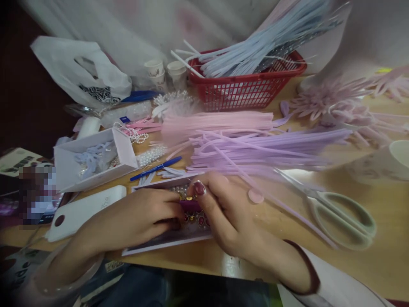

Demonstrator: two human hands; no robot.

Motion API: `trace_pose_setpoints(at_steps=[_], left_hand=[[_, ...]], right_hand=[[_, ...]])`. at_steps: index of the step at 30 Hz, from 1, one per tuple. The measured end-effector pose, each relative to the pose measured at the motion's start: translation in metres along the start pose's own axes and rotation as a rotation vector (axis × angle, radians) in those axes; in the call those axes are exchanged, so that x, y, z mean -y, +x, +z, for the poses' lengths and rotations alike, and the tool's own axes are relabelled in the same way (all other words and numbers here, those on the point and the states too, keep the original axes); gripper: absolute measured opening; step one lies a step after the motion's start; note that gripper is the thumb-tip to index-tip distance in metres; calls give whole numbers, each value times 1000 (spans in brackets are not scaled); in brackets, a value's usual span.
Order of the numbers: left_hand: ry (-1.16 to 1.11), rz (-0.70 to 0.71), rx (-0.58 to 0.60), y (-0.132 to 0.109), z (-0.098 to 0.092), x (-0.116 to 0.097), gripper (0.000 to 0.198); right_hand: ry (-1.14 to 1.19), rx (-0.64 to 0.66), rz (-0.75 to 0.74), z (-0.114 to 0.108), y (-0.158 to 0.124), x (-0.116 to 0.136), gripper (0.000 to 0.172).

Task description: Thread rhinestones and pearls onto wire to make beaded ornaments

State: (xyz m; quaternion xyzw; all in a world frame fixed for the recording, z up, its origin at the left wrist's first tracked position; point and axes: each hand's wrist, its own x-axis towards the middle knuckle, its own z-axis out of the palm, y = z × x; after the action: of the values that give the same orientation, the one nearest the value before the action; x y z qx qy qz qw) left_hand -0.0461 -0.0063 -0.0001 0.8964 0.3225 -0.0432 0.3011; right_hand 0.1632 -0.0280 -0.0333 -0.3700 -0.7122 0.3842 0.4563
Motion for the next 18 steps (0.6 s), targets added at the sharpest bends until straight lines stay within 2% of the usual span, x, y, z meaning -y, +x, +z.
trace_pose_setpoints(at_steps=[5, 12, 18], left_hand=[[-60, -6, -71, 4, 1, 0, 15], [-28, -17, -6, 9, 4, -6, 19], [-27, -21, 44, 10, 5, -10, 20]], right_hand=[[-26, 40, -13, -2, 3, 3, 21], [-18, 45, 28, -1, 4, 7, 29], [-68, 61, -4, -1, 5, 8, 27]])
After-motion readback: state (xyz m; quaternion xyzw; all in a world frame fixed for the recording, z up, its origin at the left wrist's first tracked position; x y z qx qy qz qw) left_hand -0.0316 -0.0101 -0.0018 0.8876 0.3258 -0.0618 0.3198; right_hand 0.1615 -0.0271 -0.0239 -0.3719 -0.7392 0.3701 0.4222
